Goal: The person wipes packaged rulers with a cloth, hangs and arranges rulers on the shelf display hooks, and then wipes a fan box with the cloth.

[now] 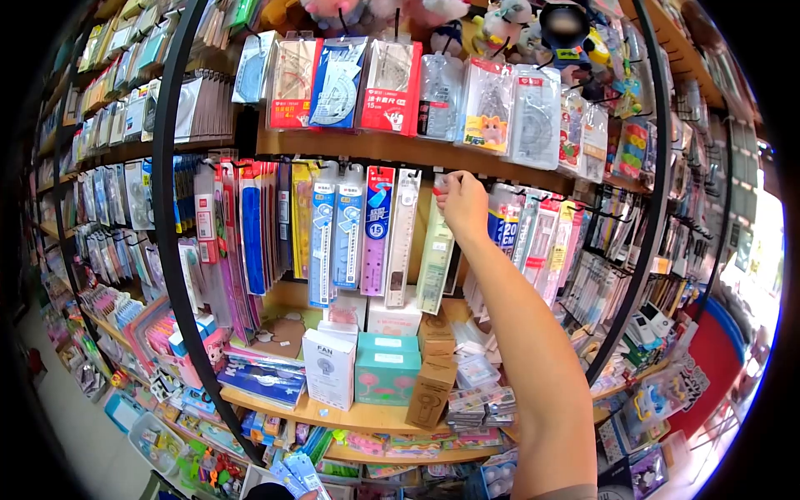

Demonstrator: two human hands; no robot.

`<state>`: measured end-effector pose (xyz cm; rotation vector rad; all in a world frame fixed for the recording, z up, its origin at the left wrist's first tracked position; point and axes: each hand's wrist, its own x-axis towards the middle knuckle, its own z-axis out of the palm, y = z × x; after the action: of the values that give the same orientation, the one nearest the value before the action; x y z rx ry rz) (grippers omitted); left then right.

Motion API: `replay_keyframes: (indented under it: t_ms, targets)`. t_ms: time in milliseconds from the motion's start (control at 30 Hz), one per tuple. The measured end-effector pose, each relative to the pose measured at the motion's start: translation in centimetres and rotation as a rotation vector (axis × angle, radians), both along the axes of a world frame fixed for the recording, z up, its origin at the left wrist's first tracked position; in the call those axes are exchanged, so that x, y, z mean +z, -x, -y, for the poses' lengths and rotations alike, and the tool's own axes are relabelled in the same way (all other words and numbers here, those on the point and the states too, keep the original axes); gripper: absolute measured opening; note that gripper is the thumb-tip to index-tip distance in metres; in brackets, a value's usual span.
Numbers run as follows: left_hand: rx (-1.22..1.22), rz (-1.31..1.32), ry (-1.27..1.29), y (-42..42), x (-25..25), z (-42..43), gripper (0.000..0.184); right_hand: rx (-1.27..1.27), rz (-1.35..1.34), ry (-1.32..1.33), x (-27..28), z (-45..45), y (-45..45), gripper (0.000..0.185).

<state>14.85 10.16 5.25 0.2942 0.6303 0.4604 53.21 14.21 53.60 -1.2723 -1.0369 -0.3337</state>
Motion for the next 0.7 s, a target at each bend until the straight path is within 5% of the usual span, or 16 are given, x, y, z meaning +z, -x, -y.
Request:
replay_keyframes:
  t_ms: [700]
  targets:
    - [0.012, -0.044, 0.007, -1.0, 1.0, -0.4, 0.022, -0.080, 0.159, -0.027, 0.0, -0.2, -0.1, 0.019]
